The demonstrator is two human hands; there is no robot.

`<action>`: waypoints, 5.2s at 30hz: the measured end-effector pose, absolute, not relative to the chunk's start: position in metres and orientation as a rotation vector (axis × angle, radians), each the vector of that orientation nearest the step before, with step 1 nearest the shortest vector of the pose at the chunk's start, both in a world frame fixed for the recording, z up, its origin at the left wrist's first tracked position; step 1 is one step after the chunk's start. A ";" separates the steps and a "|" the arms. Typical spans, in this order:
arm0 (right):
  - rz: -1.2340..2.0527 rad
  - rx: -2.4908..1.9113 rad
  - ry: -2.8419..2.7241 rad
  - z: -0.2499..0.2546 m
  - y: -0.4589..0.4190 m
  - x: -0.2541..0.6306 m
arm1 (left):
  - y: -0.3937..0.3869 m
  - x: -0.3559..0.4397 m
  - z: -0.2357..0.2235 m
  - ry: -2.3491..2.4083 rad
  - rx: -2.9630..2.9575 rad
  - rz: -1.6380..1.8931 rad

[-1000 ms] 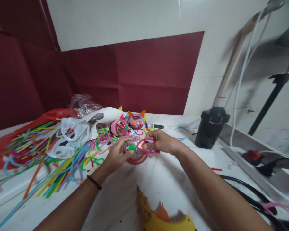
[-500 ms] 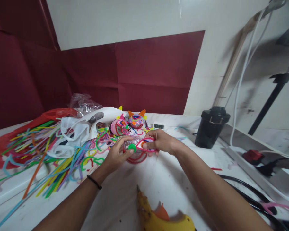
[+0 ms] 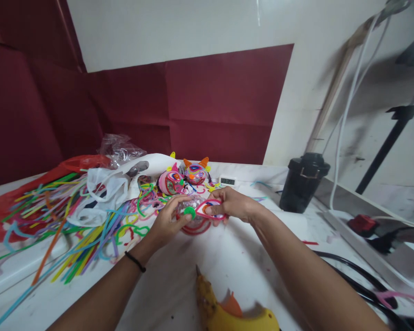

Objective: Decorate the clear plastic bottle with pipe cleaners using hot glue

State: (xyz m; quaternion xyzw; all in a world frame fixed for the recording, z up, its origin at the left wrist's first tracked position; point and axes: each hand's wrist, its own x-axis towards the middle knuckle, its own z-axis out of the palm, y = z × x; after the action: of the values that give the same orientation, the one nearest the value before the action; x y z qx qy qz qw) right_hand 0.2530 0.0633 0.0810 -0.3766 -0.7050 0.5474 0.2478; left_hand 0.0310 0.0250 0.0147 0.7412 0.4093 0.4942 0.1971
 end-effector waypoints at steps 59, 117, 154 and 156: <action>1.399 -0.942 -1.996 0.078 0.064 0.249 | 0.024 0.035 0.012 1.129 1.909 1.394; 1.707 -0.819 -1.913 0.067 0.083 0.264 | 0.032 0.044 0.006 1.229 1.699 1.518; 1.437 -0.797 -1.669 0.033 0.102 0.229 | 0.042 0.026 0.017 1.097 1.192 1.452; 1.469 -0.785 -1.683 0.036 0.100 0.229 | 0.043 0.023 0.016 1.082 1.187 1.444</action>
State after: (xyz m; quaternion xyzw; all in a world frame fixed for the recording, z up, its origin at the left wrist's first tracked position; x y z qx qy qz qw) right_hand 0.2291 0.1001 0.0360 -0.3071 -0.6581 0.5745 0.3775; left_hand 0.0232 0.0431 0.0161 0.4846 0.4420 0.5895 0.4715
